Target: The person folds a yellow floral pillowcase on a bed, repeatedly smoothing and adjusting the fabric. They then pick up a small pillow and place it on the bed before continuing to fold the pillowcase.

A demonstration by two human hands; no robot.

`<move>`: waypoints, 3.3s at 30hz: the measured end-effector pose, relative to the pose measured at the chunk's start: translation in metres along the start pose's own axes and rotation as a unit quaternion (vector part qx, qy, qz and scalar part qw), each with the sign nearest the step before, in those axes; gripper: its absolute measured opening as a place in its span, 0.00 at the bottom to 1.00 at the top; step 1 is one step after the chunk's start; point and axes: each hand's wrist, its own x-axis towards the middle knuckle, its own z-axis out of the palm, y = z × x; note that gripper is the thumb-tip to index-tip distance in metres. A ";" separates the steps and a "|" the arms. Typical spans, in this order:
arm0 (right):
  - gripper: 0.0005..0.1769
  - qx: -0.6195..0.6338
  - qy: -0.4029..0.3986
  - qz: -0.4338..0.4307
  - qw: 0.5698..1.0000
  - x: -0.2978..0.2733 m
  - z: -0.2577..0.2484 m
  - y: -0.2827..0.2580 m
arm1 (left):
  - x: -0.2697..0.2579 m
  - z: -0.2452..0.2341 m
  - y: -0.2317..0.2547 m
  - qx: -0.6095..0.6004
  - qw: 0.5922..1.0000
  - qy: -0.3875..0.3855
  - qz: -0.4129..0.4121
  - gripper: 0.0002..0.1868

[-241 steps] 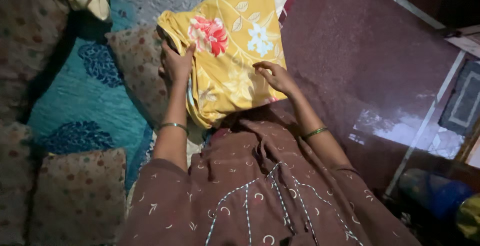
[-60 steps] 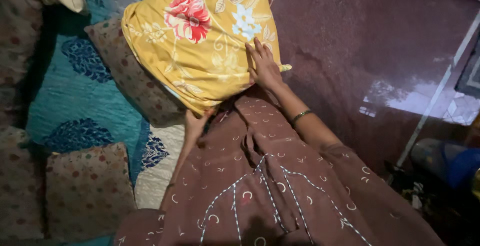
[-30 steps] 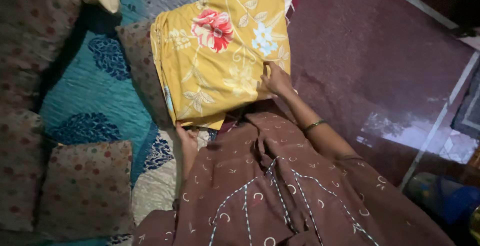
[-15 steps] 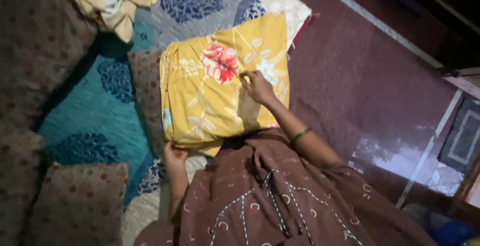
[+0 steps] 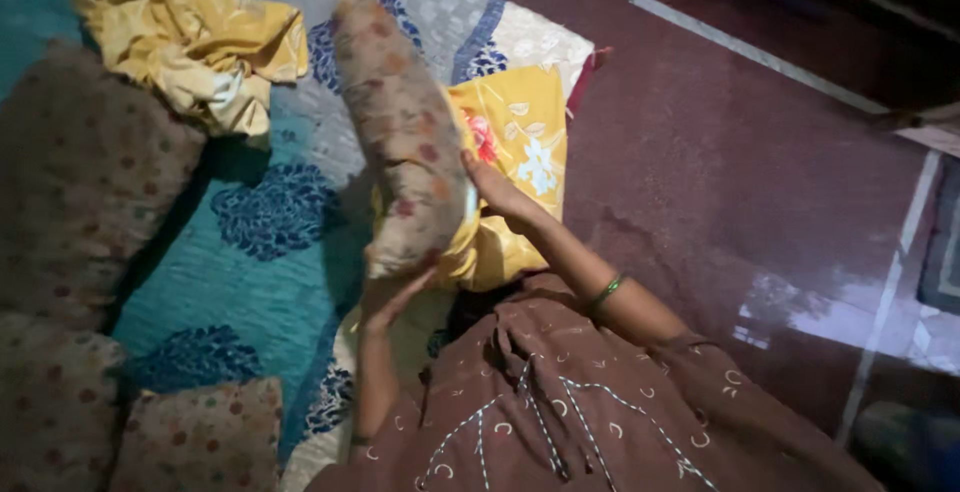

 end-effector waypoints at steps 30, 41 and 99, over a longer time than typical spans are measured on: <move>0.36 0.556 -0.100 -0.069 0.822 -0.044 -0.078 0.079 | -0.003 0.122 0.130 0.316 0.905 -0.242 0.149 0.40; 0.43 0.556 0.052 -0.013 0.830 -0.039 -0.121 0.152 | 0.089 0.108 0.107 0.413 0.874 -0.017 0.254 0.27; 0.19 0.337 0.463 -0.056 0.818 0.046 -0.257 0.267 | 0.135 0.099 0.014 0.617 0.784 -0.065 0.024 0.58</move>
